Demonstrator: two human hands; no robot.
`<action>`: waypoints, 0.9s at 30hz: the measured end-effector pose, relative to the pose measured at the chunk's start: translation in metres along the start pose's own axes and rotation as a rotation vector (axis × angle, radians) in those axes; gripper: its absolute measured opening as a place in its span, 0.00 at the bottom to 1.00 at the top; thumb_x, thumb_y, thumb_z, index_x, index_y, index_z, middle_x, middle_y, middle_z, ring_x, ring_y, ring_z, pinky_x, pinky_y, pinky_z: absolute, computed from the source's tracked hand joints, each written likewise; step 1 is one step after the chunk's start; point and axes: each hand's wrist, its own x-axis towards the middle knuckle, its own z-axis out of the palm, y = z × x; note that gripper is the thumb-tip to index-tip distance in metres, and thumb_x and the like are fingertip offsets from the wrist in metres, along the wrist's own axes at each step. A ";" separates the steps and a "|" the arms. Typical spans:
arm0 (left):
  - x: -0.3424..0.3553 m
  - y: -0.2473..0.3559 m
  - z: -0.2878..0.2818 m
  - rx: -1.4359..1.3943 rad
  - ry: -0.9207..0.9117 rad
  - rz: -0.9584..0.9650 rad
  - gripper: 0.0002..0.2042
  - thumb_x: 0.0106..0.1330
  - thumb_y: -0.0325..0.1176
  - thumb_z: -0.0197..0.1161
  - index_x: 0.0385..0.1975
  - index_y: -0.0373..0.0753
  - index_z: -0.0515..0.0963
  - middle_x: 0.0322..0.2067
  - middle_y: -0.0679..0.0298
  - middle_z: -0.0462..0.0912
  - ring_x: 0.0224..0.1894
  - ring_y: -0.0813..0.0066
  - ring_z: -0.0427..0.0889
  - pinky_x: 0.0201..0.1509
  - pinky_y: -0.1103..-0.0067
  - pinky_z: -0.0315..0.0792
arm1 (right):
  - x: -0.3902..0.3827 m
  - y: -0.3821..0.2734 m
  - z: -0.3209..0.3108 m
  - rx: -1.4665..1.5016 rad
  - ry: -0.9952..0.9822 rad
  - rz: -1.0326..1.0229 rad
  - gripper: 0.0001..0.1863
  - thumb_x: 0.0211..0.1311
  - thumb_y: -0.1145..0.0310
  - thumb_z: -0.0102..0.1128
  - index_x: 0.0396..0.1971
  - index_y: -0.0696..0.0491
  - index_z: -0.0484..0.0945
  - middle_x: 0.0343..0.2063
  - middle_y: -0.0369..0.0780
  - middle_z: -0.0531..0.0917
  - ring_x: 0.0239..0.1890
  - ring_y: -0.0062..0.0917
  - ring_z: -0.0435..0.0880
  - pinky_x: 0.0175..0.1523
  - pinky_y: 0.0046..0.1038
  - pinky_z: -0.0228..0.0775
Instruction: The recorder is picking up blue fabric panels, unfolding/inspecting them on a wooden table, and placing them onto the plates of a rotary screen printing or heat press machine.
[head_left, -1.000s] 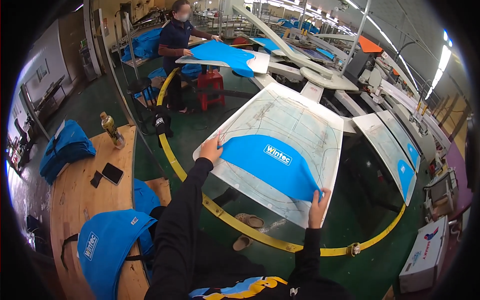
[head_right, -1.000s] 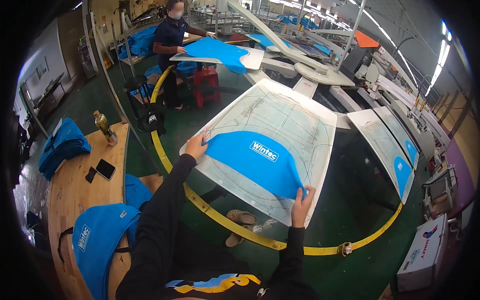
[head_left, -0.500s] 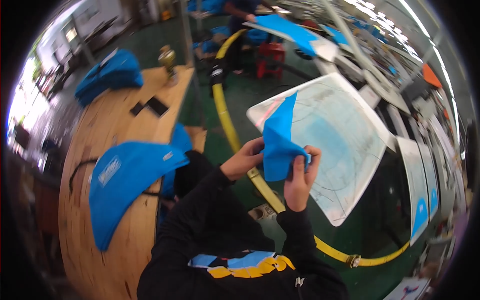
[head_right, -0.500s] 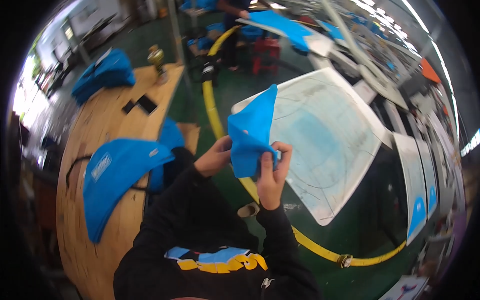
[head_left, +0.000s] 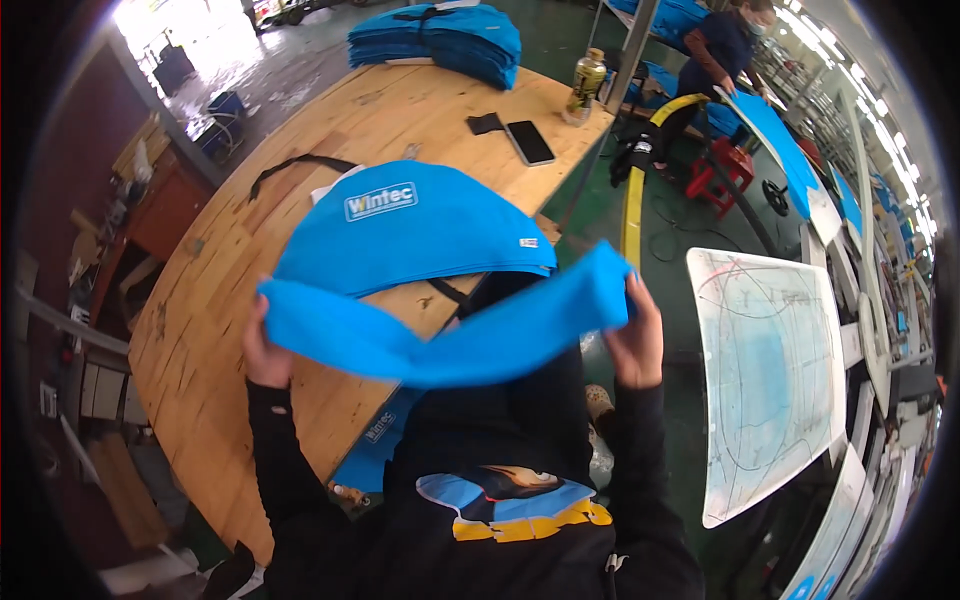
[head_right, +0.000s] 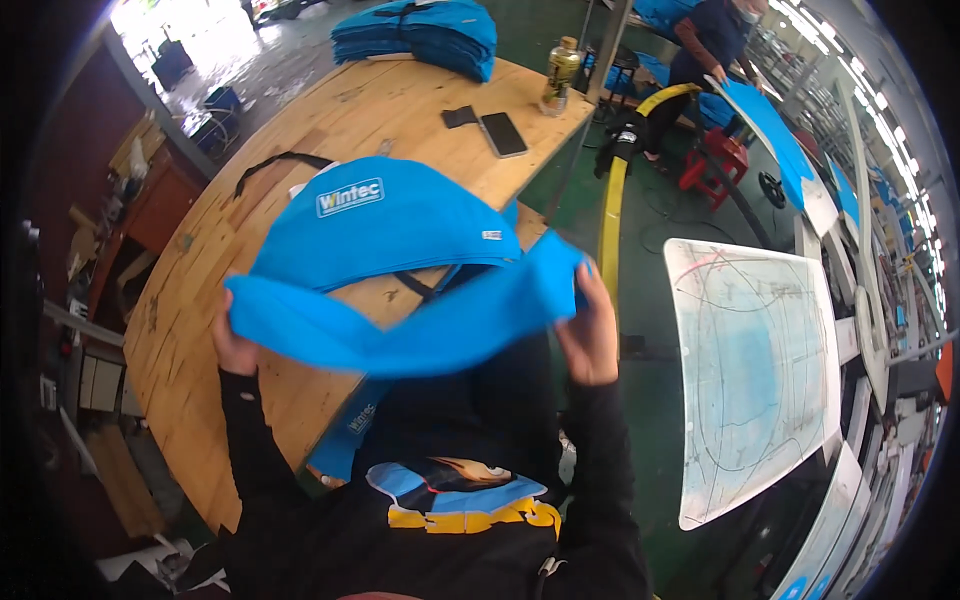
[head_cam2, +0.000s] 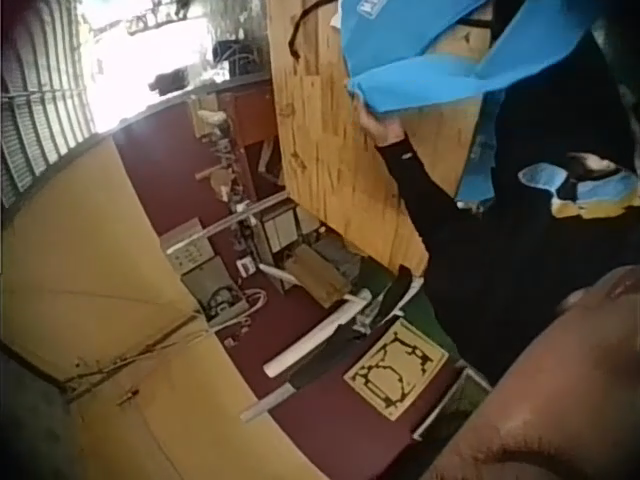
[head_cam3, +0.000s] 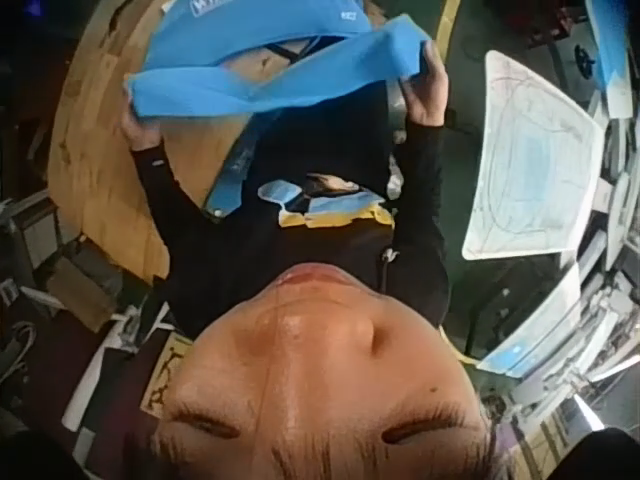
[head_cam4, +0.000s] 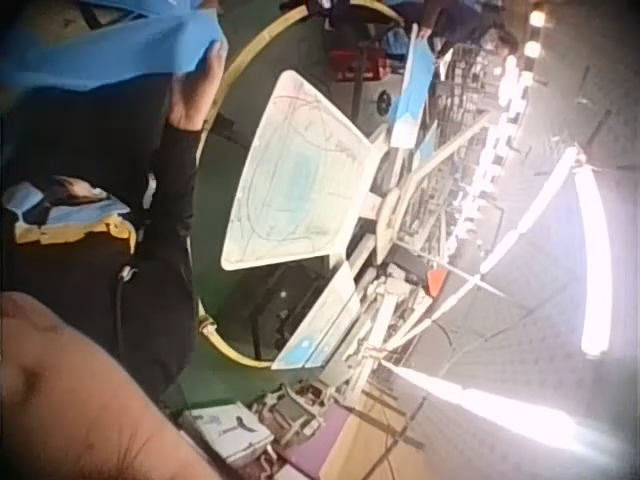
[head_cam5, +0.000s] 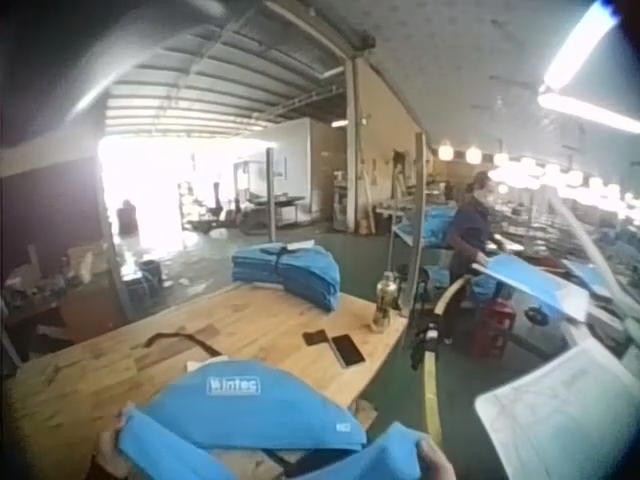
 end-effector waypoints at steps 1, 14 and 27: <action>0.013 0.015 -0.011 -0.053 0.038 0.056 0.13 0.66 0.37 0.60 0.47 0.40 0.73 0.42 0.63 0.77 0.49 0.70 0.76 0.55 0.71 0.70 | 0.025 0.002 0.011 0.003 -0.091 -0.019 0.17 0.70 0.64 0.53 0.54 0.54 0.72 0.50 0.36 0.79 0.52 0.23 0.77 0.58 0.28 0.68; 0.100 0.021 -0.124 0.092 0.032 0.095 0.07 0.69 0.33 0.59 0.44 0.42 0.73 0.44 0.67 0.76 0.50 0.76 0.75 0.55 0.70 0.72 | 0.167 0.071 -0.017 0.187 -0.058 0.139 0.09 0.70 0.70 0.51 0.43 0.58 0.73 0.42 0.42 0.81 0.46 0.32 0.82 0.53 0.36 0.77; 0.063 0.006 -0.132 0.457 0.160 -0.050 0.08 0.69 0.35 0.59 0.42 0.42 0.72 0.43 0.65 0.77 0.47 0.78 0.77 0.48 0.74 0.77 | 0.160 0.090 -0.035 0.000 0.009 0.142 0.09 0.70 0.68 0.51 0.45 0.55 0.71 0.42 0.39 0.79 0.45 0.29 0.82 0.47 0.35 0.81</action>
